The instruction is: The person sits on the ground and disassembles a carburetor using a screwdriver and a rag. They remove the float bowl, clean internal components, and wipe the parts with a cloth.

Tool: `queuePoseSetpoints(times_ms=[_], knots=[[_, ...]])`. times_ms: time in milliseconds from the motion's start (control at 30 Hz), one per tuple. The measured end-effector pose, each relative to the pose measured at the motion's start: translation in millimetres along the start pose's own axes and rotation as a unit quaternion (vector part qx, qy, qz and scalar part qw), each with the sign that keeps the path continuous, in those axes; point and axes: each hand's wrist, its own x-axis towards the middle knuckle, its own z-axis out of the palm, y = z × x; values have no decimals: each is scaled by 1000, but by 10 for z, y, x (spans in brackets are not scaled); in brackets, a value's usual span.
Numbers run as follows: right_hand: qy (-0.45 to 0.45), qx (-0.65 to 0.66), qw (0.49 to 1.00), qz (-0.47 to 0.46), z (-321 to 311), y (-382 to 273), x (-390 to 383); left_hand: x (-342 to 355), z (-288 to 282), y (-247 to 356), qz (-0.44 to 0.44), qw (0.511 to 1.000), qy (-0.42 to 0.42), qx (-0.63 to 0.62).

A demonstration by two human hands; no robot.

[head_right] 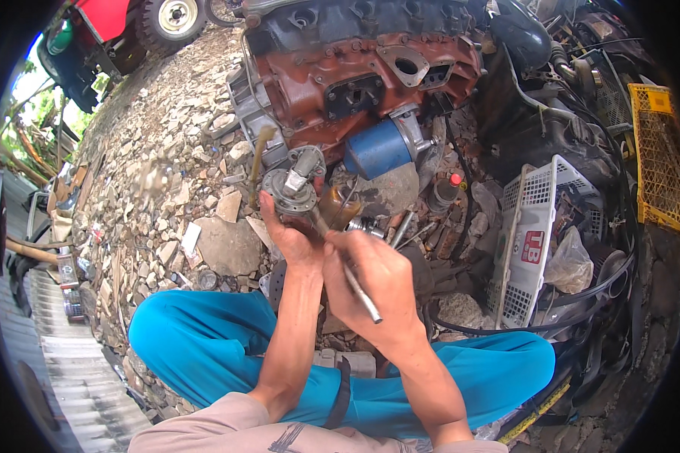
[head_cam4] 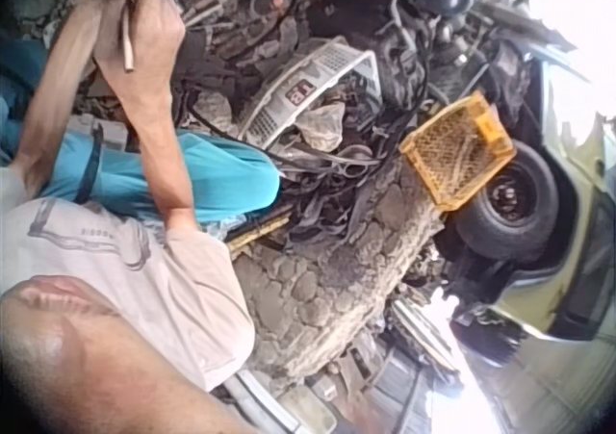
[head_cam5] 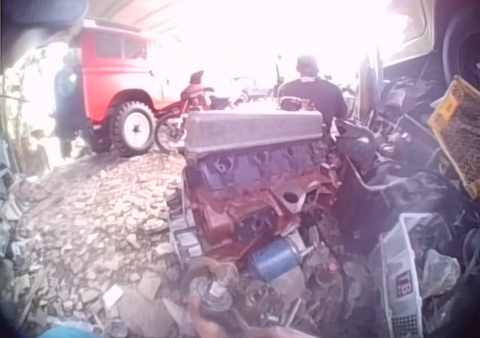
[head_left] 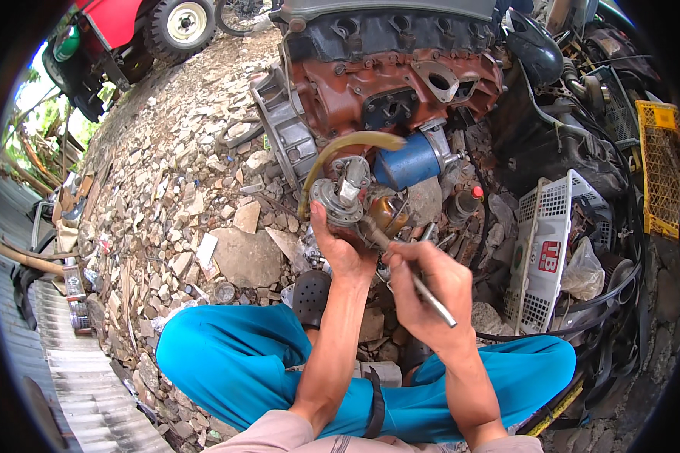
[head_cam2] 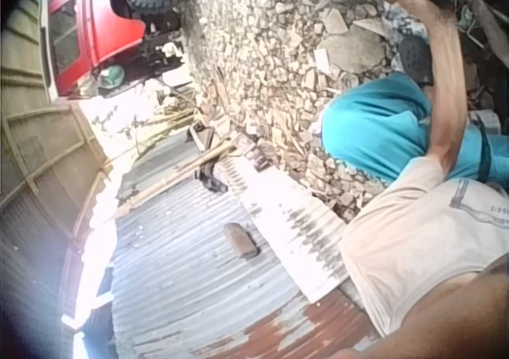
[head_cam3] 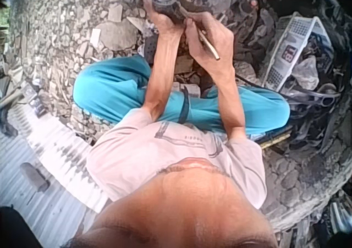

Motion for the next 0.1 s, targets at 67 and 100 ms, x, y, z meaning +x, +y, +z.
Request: queuePoseSetpoints(times_ms=[67, 100], knots=[[43, -17, 999, -3, 35, 41, 35, -3, -12, -10, 7, 1000, -19, -1], [39, -48, 997, -41, 68, 104, 39, -9, -17, -16, 9, 1000, -29, -1]])
